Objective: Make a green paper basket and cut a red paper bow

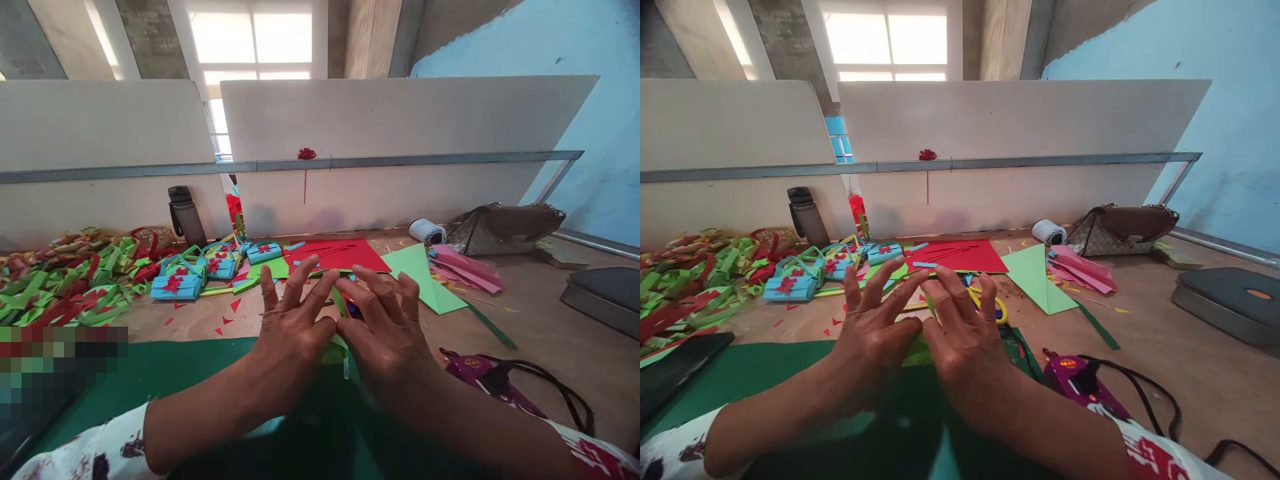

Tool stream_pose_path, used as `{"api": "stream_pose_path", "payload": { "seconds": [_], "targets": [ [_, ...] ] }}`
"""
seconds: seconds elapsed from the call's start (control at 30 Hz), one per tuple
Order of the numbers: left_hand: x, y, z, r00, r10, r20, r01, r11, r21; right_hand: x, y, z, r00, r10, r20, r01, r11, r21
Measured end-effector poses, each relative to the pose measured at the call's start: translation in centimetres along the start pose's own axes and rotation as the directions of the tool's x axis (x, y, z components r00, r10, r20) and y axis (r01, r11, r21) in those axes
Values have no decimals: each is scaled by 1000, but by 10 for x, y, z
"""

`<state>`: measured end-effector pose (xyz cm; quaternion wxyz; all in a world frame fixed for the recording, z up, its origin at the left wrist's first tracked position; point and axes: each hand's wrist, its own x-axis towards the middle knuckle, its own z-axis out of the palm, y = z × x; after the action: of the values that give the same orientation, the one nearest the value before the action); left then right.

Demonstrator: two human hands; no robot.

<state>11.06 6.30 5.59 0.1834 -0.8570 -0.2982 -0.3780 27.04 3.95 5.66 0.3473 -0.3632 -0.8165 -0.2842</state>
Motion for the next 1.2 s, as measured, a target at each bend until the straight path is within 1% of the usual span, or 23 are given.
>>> {"api": "stream_pose_path", "payload": {
  "seconds": [0.1,0.27,0.53,0.77,1.0,1.2],
  "targets": [
    [0,1,-1,1000,4,-3,-4,1000,20,-1,-1,-2,1000,-21,-5,21,1000,17],
    [0,2,-3,1000,-7,20,6,999,36,1,-2,-3,999,-34,-12,35,999,12],
    [-2,0,2,1000,-6,15,6,999,41,0,-4,0,999,-50,-20,49,997,-51],
    [-4,0,3,1000,-9,22,8,999,47,-1,-3,0,999,-52,-4,52,997,-49],
    [-5,-3,4,998,-51,48,50,998,22,0,-3,2,1000,-11,26,13,998,-62],
    [-5,0,4,1000,-28,9,28,1000,-6,-2,1,3,999,32,-6,-32,999,8]
  ]
}}
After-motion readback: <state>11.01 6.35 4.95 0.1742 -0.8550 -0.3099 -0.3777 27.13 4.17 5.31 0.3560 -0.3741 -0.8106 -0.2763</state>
